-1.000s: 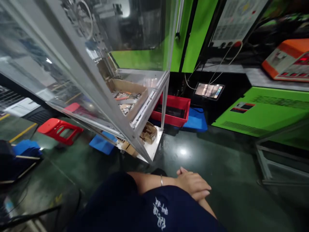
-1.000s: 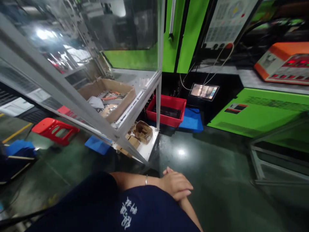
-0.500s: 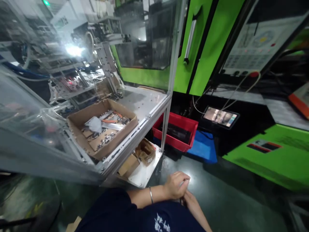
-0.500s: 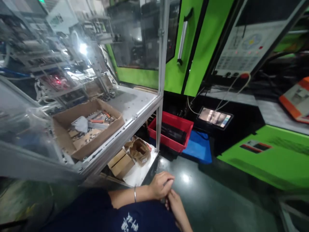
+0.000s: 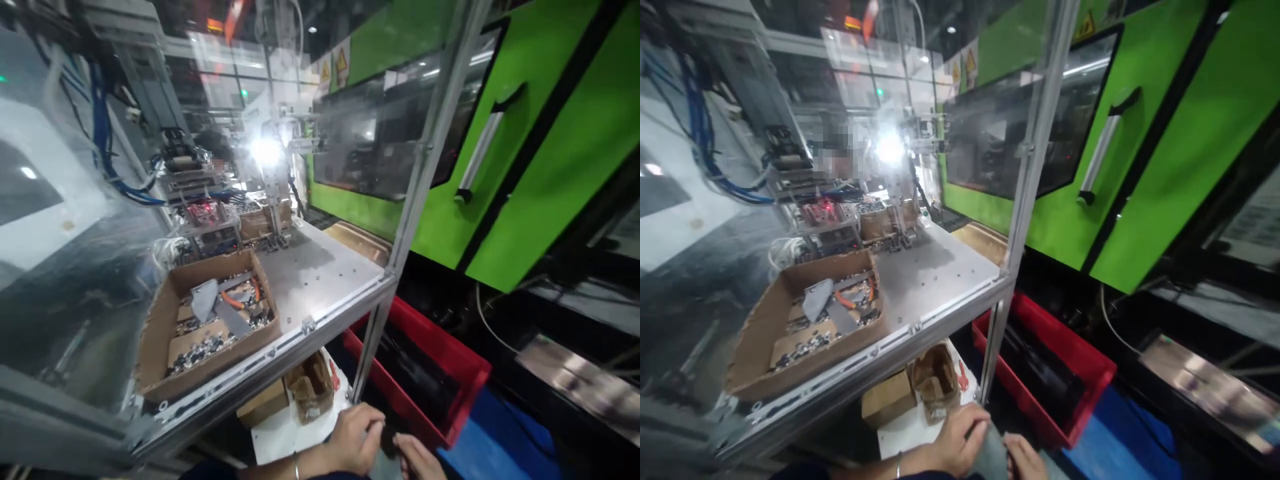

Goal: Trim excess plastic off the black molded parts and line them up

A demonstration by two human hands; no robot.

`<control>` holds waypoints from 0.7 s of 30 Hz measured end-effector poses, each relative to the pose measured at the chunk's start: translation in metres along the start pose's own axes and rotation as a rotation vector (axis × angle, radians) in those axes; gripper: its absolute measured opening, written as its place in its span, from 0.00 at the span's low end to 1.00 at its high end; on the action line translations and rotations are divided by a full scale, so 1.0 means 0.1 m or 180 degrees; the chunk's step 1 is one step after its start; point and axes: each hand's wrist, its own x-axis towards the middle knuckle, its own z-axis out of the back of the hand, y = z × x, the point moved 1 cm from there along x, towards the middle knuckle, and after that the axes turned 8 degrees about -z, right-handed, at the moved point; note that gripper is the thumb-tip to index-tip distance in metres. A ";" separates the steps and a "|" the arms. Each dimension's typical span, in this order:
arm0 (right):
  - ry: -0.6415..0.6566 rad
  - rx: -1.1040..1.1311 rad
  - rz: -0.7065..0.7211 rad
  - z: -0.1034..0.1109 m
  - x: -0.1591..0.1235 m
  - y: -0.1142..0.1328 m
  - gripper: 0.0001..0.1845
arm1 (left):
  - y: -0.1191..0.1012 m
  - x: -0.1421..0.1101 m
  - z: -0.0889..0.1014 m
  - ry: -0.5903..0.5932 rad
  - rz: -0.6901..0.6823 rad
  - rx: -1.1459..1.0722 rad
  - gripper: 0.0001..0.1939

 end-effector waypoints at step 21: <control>0.0834 -0.1314 0.2475 0.18 1.97 3.76 0.18 | 0.39 0.13 -0.63 -0.0808 0.2000 0.1824 0.14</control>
